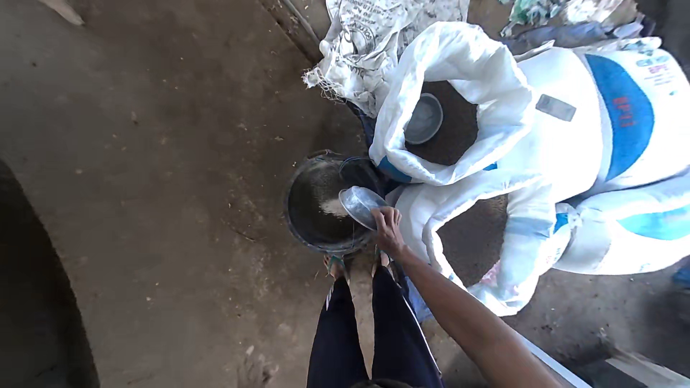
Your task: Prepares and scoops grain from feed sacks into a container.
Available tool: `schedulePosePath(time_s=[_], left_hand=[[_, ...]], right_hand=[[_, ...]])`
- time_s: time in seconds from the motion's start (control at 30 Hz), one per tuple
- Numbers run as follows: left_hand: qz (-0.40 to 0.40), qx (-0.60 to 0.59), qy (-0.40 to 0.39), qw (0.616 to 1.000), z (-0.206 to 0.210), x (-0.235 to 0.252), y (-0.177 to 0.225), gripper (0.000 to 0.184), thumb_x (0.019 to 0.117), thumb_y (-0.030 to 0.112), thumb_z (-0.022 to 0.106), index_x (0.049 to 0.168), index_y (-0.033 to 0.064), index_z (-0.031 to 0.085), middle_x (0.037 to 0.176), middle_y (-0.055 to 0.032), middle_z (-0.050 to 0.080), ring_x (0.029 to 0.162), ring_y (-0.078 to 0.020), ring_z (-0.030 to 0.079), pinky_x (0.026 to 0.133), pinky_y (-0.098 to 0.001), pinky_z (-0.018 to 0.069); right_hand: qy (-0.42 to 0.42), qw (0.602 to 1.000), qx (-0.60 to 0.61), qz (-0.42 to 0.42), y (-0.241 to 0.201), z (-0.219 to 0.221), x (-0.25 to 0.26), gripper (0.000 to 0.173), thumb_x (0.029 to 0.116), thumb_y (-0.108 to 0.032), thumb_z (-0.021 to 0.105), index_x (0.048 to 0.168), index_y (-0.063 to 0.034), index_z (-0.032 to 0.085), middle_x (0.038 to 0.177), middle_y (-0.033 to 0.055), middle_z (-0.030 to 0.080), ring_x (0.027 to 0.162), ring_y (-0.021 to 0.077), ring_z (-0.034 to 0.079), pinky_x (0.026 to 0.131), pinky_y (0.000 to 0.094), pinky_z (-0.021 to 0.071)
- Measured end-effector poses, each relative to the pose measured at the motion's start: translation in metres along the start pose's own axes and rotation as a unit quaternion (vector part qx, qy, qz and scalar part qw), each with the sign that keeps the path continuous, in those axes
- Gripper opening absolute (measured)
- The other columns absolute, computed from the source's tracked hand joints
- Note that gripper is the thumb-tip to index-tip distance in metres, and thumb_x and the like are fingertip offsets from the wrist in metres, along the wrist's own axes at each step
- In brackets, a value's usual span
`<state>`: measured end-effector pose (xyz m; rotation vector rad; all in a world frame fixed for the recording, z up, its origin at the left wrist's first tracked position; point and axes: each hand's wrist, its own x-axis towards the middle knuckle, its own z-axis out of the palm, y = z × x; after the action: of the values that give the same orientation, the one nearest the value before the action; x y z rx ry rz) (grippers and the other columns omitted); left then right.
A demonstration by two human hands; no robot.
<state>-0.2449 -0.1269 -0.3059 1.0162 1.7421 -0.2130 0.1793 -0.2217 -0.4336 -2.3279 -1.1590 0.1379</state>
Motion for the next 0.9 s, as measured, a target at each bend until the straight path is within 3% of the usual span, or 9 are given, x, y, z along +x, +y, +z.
schedulePosePath(time_s=[0.13, 0.23, 0.37, 0.43, 0.53, 0.63, 0.7, 0.77, 0.9], left_hand=[[0.123, 0.062, -0.133, 0.982, 0.077, -0.015, 0.068, 0.05, 0.1074, 0.02, 0.04, 0.15, -0.0052, 0.036, 0.125, -0.0269, 0.059, 0.09, -0.0207, 0.069, 0.083, -0.0377, 0.0593], [0.128, 0.11, -0.298, 0.939, 0.172, -0.029, 0.092, 0.056, 0.1062, 0.03, 0.046, 0.151, -0.0018, 0.038, 0.119, -0.0218, 0.066, 0.105, -0.0274, 0.068, 0.092, -0.0455, 0.0563], [0.055, 0.088, -0.399, 0.911, 0.296, -0.058, 0.12, 0.078, 0.1016, 0.036, 0.062, 0.16, 0.0039, 0.021, 0.141, -0.0236, 0.056, 0.121, -0.0339, 0.061, 0.096, -0.0514, 0.0537], [-0.001, 0.077, -0.394, 0.916, 0.349, -0.072, 0.117, 0.09, 0.0971, 0.037, 0.07, 0.161, 0.0079, 0.013, 0.144, -0.0251, 0.052, 0.122, -0.0375, 0.06, 0.092, -0.0547, 0.0548], [-0.045, 0.104, -0.372, 0.921, 0.401, -0.083, 0.105, 0.101, 0.0919, 0.037, 0.077, 0.161, 0.0112, 0.008, 0.147, -0.0259, 0.047, 0.125, -0.038, 0.057, 0.094, -0.0561, 0.054], [-0.005, 0.109, -0.318, 0.942, 0.428, -0.087, 0.093, 0.065, 0.0984, 0.02, 0.069, 0.15, -0.0011, 0.036, 0.133, -0.0249, 0.058, 0.114, -0.0316, 0.065, 0.091, -0.0479, 0.0585], [0.031, 0.117, -0.288, 0.95, 0.434, -0.097, 0.094, 0.032, 0.1007, 0.01, 0.059, 0.128, -0.0079, 0.057, 0.111, -0.0203, 0.066, 0.098, -0.0233, 0.067, 0.087, -0.0408, 0.0576], [0.058, 0.105, -0.275, 0.954, 0.437, -0.104, 0.096, 0.02, 0.0996, 0.006, 0.051, 0.111, -0.0072, 0.062, 0.093, -0.012, 0.065, 0.085, -0.0138, 0.064, 0.081, -0.0329, 0.0545], [0.043, 0.051, -0.264, 0.962, 0.439, -0.112, 0.096, 0.02, 0.0982, 0.002, 0.045, 0.109, -0.0053, 0.06, 0.089, -0.007, 0.063, 0.082, -0.0078, 0.063, 0.079, -0.0267, 0.0546]], right_hand=[[0.128, 0.988, 0.053, -0.061, 0.011, -0.072, -0.026, 0.045, 0.0813, -0.013, 0.074, 0.123, -0.0056, 0.06, 0.113, 0.0214, 0.06, 0.109, 0.0351, 0.061, 0.1, 0.0433, 0.0516], [0.166, 0.984, 0.054, 0.03, 0.02, -0.185, -0.065, 0.041, 0.0893, -0.02, 0.069, 0.124, -0.011, 0.05, 0.127, 0.015, 0.057, 0.127, 0.0234, 0.056, 0.109, 0.0353, 0.0476], [0.081, 0.963, -0.108, 0.235, 0.081, -0.269, -0.095, 0.044, 0.0827, 0.005, 0.06, 0.125, 0.0154, 0.057, 0.125, 0.0347, 0.061, 0.115, 0.0445, 0.064, 0.098, 0.0512, 0.0549], [-0.02, 0.929, -0.104, 0.355, 0.138, -0.257, -0.093, 0.049, 0.0886, 0.007, 0.063, 0.137, 0.0109, 0.055, 0.136, 0.034, 0.056, 0.127, 0.0473, 0.057, 0.108, 0.0561, 0.0478], [-0.101, 0.92, -0.139, 0.351, 0.229, -0.205, -0.084, 0.053, 0.0895, 0.003, 0.066, 0.142, -0.0002, 0.055, 0.138, 0.0292, 0.057, 0.13, 0.0472, 0.054, 0.105, 0.0615, 0.047], [-0.141, 0.924, -0.117, 0.337, 0.278, -0.164, -0.073, 0.052, 0.0899, -0.005, 0.071, 0.141, -0.0084, 0.06, 0.135, 0.0267, 0.061, 0.122, 0.0488, 0.06, 0.096, 0.0663, 0.0512], [-0.193, 0.91, -0.062, 0.362, 0.293, -0.148, -0.075, 0.049, 0.0892, -0.008, 0.073, 0.137, -0.0064, 0.063, 0.129, 0.0268, 0.065, 0.117, 0.0479, 0.064, 0.096, 0.0655, 0.0511], [-0.275, 0.879, -0.029, 0.388, 0.312, -0.136, -0.08, 0.039, 0.0937, -0.019, 0.069, 0.131, -0.0085, 0.066, 0.119, 0.0234, 0.07, 0.112, 0.0437, 0.067, 0.095, 0.0647, 0.0513], [-0.375, 0.821, 0.088, 0.422, 0.331, -0.117, -0.104, 0.042, 0.1006, -0.044, 0.065, 0.124, -0.0107, 0.071, 0.115, 0.0207, 0.071, 0.109, 0.0393, 0.068, 0.096, 0.0636, 0.0514]])
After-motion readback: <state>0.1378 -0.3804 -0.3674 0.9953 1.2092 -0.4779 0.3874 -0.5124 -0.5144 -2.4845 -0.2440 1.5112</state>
